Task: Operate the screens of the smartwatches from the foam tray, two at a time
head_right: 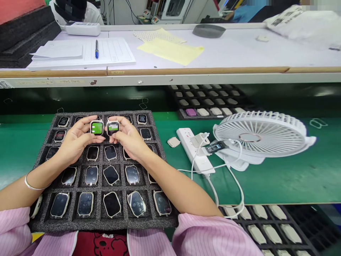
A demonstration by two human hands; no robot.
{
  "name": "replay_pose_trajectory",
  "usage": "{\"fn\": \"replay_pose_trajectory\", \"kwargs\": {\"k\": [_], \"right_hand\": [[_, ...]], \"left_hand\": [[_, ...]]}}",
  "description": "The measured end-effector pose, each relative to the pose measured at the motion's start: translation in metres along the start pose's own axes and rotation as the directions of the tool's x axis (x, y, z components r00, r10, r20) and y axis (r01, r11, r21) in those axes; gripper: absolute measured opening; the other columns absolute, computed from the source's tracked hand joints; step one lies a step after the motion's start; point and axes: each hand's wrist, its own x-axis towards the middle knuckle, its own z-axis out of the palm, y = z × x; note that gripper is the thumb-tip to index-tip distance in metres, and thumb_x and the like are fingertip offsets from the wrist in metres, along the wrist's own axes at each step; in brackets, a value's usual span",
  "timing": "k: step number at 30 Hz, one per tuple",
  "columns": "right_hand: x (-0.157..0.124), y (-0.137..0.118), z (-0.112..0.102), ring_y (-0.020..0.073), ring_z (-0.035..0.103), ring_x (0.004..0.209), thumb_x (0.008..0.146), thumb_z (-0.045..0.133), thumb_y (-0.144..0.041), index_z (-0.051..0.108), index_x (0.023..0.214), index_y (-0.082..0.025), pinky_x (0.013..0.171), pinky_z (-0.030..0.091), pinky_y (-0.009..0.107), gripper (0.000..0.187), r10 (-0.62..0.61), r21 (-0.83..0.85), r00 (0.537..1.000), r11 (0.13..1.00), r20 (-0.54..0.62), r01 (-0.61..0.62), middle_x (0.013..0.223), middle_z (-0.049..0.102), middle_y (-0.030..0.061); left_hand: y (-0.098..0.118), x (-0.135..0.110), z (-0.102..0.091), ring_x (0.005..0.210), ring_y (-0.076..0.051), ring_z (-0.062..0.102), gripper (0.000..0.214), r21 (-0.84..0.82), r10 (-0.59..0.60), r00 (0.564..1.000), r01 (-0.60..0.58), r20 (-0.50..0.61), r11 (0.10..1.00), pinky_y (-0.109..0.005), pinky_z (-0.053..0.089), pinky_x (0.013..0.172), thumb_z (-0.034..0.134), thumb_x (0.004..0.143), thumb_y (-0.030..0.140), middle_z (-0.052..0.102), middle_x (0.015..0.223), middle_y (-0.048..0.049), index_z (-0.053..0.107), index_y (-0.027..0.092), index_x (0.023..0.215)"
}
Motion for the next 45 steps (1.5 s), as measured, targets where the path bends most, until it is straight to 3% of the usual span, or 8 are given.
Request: {"fn": "replay_pose_trajectory", "kwargs": {"k": [5,16,20,27,33,40,45], "right_hand": [[-0.0002,0.0005,-0.0007,0.0106,0.057,0.060,0.068,0.068,-0.018,0.056,0.109,-0.024,0.058,0.043,0.028,0.043,0.000,-0.022,1.000,1.000,0.006,0.000,0.092,0.070,-0.0009],[0.0001,0.0010,-0.0019,0.0105,0.057,0.060,0.068,0.070,-0.019,0.056,0.109,-0.024,0.059,0.044,0.028,0.043,-0.006,-0.007,1.000,1.000,0.008,0.006,0.092,0.069,-0.0014],[-0.0003,0.0008,-0.0012,0.0100,0.057,0.060,0.068,0.070,-0.019,0.056,0.109,-0.024,0.059,0.043,0.028,0.044,-0.006,-0.001,1.000,1.000,0.007,0.006,0.092,0.069,-0.0016],[-0.0010,-0.0004,-0.0011,0.0103,0.057,0.060,0.068,0.069,-0.018,0.057,0.109,-0.024,0.059,0.044,0.028,0.043,0.004,-0.012,1.000,1.000,0.001,-0.004,0.091,0.069,-0.0019],[-0.0013,-0.0003,-0.0011,0.0100,0.057,0.060,0.071,0.070,-0.019,0.058,0.109,-0.024,0.057,0.045,0.027,0.041,-0.011,-0.014,1.000,1.000,0.009,0.011,0.089,0.068,-0.0017],[0.0001,0.0026,-0.0023,0.0085,0.054,0.051,0.079,0.077,-0.038,0.061,0.098,-0.022,0.048,0.039,0.023,0.030,0.001,-0.031,1.000,1.000,-0.013,-0.001,0.079,0.072,-0.0002],[0.0012,0.0003,-0.0024,0.0147,0.067,0.057,0.082,0.066,-0.028,0.062,0.110,-0.022,0.054,0.051,0.029,0.029,0.070,0.075,0.997,0.995,0.031,-0.072,0.083,0.073,0.0016]], "left_hand": [[0.0018,0.0002,-0.0004,0.063,-0.014,0.075,0.033,0.007,0.000,1.000,0.000,-0.029,1.000,-0.027,0.064,0.066,0.066,0.084,0.023,0.068,0.085,0.0027,0.060,0.019,0.116],[0.0007,0.0001,0.0000,0.073,-0.013,0.076,0.048,-0.013,-0.013,1.000,0.014,0.010,1.000,-0.031,0.065,0.078,0.066,0.077,0.013,0.072,0.108,-0.0025,0.058,0.021,0.123],[0.0023,-0.0004,0.0006,0.071,-0.014,0.077,0.050,-0.033,-0.028,1.000,0.028,-0.002,0.999,-0.030,0.066,0.075,0.065,0.073,0.011,0.073,0.102,-0.0006,0.058,0.020,0.122],[0.0030,-0.0005,0.0002,0.062,-0.015,0.076,0.034,-0.007,-0.029,0.999,0.029,-0.028,1.000,-0.027,0.065,0.064,0.068,0.080,0.021,0.071,0.086,0.0018,0.061,0.019,0.114],[0.0040,-0.0005,0.0009,0.062,-0.016,0.076,0.032,-0.020,-0.048,0.998,0.047,-0.036,0.999,-0.028,0.065,0.063,0.066,0.079,0.023,0.072,0.085,0.0017,0.063,0.019,0.111],[0.0034,0.0001,0.0005,0.050,-0.012,0.069,0.025,0.066,-0.016,0.998,0.020,-0.067,0.998,-0.023,0.058,0.051,0.070,0.080,0.031,0.068,0.078,0.0034,0.065,0.019,0.101],[-0.0004,0.0014,-0.0007,0.050,-0.005,0.057,0.030,0.135,0.059,0.997,-0.051,-0.054,0.990,-0.017,0.050,0.047,0.079,0.073,0.025,0.066,0.077,0.0038,0.061,0.019,0.097]]}}
